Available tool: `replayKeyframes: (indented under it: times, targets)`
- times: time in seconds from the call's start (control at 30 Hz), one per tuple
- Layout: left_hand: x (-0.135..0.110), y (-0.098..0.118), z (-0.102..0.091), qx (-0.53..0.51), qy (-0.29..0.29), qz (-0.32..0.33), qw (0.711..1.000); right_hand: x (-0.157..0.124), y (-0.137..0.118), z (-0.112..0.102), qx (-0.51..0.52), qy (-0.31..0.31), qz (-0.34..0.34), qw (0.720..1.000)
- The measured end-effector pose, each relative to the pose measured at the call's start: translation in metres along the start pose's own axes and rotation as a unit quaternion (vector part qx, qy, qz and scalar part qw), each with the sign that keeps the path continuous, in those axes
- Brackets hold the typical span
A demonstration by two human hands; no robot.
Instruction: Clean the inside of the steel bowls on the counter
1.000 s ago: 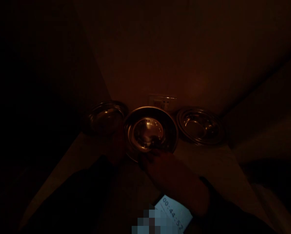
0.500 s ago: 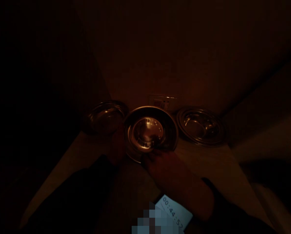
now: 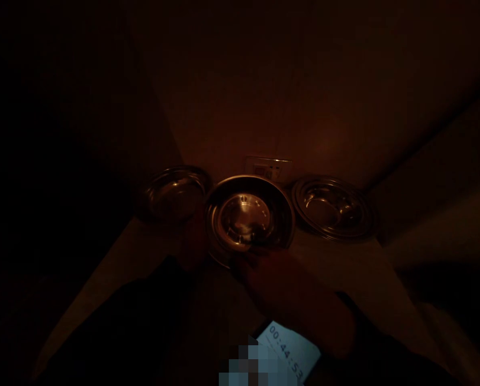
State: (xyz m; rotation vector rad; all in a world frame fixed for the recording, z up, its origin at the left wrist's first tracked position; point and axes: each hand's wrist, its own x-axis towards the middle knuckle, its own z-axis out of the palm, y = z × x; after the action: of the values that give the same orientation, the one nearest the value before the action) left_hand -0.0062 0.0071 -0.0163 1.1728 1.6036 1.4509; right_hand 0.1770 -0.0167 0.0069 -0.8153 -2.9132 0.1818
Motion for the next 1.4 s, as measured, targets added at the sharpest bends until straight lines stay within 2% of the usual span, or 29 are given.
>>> replayKeyframes:
  times: [0.1,0.33,0.5,0.63,0.73,0.9,1.07,1.2,1.4]
  targets:
    - [0.001,0.002,0.001,0.008,0.003,-0.003,1.0,0.003,-0.002,0.0,-0.015,-0.03,0.007,0.999]
    - [0.001,0.001,0.0,0.002,0.0,0.03,1.0,0.018,-0.017,0.016,0.01,0.05,-0.007,0.999]
    - [0.0,0.004,0.0,0.01,0.001,0.019,1.0,0.008,-0.005,0.003,0.037,0.005,-0.013,0.999]
    - [0.0,0.007,0.001,0.007,0.001,0.011,1.0,0.008,-0.004,0.001,0.068,0.004,-0.012,0.998]
    - [-0.001,0.005,0.002,-0.026,-0.014,0.011,0.999,0.015,-0.011,0.012,0.095,0.039,-0.017,0.995]
    - [-0.001,-0.001,0.001,-0.031,0.0,-0.004,1.0,0.019,-0.013,0.025,0.128,0.087,-0.034,0.987]
    - [0.001,-0.002,-0.002,0.015,-0.005,0.039,0.999,0.01,-0.006,0.01,0.132,0.018,-0.013,0.991]
    - [0.001,0.002,-0.001,0.014,-0.001,0.012,1.0,0.008,-0.005,0.002,0.143,0.004,-0.011,0.99]
    - [0.001,0.0,0.003,-0.015,0.007,0.01,1.0,0.02,-0.013,0.019,0.123,0.077,-0.022,0.989]
